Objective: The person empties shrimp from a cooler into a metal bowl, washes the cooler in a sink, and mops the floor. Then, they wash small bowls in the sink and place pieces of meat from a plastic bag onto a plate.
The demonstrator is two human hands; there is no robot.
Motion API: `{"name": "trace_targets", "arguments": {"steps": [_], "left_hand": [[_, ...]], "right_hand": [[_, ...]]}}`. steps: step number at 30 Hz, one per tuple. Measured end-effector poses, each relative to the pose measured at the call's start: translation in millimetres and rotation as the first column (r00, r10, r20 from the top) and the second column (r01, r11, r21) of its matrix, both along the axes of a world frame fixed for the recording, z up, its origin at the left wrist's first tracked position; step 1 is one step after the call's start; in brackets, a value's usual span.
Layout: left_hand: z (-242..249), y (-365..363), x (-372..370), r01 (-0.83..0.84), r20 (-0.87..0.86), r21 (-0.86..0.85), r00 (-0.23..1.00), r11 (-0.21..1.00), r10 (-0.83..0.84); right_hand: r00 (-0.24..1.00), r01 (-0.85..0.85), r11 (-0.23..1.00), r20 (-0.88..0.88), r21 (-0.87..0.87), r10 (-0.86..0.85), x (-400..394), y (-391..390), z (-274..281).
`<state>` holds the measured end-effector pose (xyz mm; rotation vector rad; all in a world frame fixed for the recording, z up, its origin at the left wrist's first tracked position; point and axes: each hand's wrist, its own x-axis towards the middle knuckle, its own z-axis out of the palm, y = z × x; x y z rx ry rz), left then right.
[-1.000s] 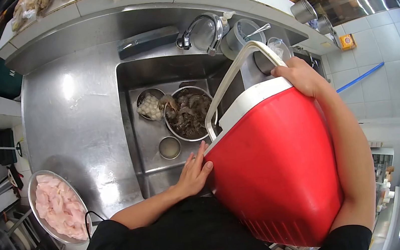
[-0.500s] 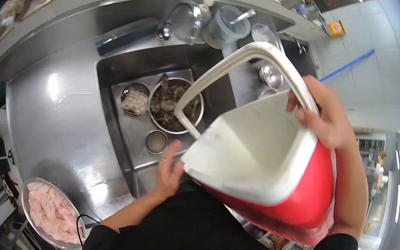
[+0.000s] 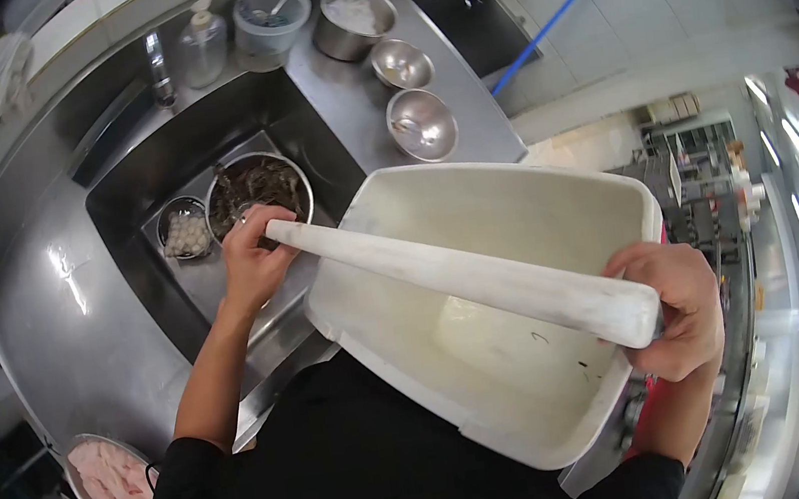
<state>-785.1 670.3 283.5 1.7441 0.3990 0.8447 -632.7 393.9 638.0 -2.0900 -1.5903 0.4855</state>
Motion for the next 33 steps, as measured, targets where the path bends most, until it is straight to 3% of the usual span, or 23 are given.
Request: {"name": "trace_targets", "arguments": {"steps": [2,3,4,6,8,10,13,15,18,19,20,21,22,23,25,26,27,29,30,32,33], "left_hand": [[18,-15,22,0.033,0.074,0.126,0.996,0.991,-0.042],[32,-26,34,0.056,0.080,0.145,0.994,0.988,-0.068],[39,-40,50,0.090,0.078,0.148,0.992,0.985,-0.102],[53,-67,81,0.220,0.186,0.256,0.944,0.941,-0.271],[60,-110,112,0.273,0.096,0.359,0.941,0.893,-0.326],[57,-150,143,0.455,-0.123,0.374,0.888,0.808,-0.443],[41,-190,167,0.475,-0.068,0.478,0.859,0.739,-0.508],[33,-202,166,0.538,-0.091,0.318,0.837,0.781,-0.540],[-10,-180,144,0.369,-0.243,0.129,0.912,0.920,-0.331],[-32,-168,132,0.277,-0.337,0.068,0.911,0.959,-0.239],[-56,-153,117,0.172,-0.353,-0.006,0.921,0.985,-0.163],[-97,-136,102,0.040,-0.381,-0.167,0.919,0.985,-0.102],[-136,-114,85,-0.047,-0.403,-0.258,0.913,0.965,-0.063],[-162,-97,67,-0.128,-0.394,-0.253,0.919,0.959,0.019],[-168,-67,39,-0.247,-0.627,-0.148,0.772,0.958,0.102],[-179,-51,31,-0.259,-0.635,-0.139,0.764,0.956,0.115],[-191,-34,26,-0.302,-0.671,-0.137,0.729,0.943,0.136],[-214,2,23,-0.346,-0.738,-0.111,0.657,0.932,0.156],[-217,16,29,-0.355,-0.745,-0.109,0.647,0.928,0.160],[-223,50,52,-0.374,-0.805,-0.132,0.580,0.918,0.120],[-252,76,58,-0.336,-0.800,-0.096,0.587,0.937,0.129]], "right_hand": [[0.997,0.048,0.998,-0.069,0.034,-0.045,-9,-42,1],[0.934,0.304,0.951,-0.214,0.052,-0.287,-19,-70,1],[0.792,0.539,0.841,-0.361,0.034,-0.493,-25,-96,-2],[0.804,0.502,0.861,-0.412,0.085,-0.428,-17,-157,-9],[0.475,0.828,0.529,-0.269,-0.186,-0.838,-17,-206,-20],[0.410,0.882,0.456,-0.287,-0.119,-0.866,-2,-262,-59],[0.340,0.928,0.374,-0.418,0.002,-0.842,11,-360,-136],[0.203,0.960,0.272,-0.492,-0.071,-0.846,11,-406,-183],[0.029,0.973,0.162,-0.606,-0.165,-0.795,15,-418,-252],[-0.017,0.960,0.141,-0.553,-0.242,-0.833,23,-425,-280],[-0.104,0.980,0.003,-0.523,-0.200,-0.846,25,-407,-312],[0.000,0.965,0.124,-0.476,-0.229,-0.880,35,-390,-335],[0.003,0.945,0.149,-0.446,-0.293,-0.895,48,-382,-368],[-0.056,0.935,0.111,-0.451,-0.337,-0.891,63,-375,-409],[-0.108,0.931,0.071,-0.455,-0.359,-0.884,91,-354,-470],[-0.163,0.929,0.013,-0.444,-0.369,-0.881,103,-345,-498],[-0.156,0.926,0.028,-0.449,-0.376,-0.880,117,-342,-528],[0.014,0.973,0.040,-0.113,-0.226,-0.993,130,-349,-586],[0.022,0.970,0.048,-0.112,-0.236,-0.993,130,-350,-608],[-0.018,0.907,0.049,-0.154,-0.418,-0.988,116,-358,-653],[0.070,0.902,0.109,-0.107,-0.418,-0.992,101,-371,-702]]}}
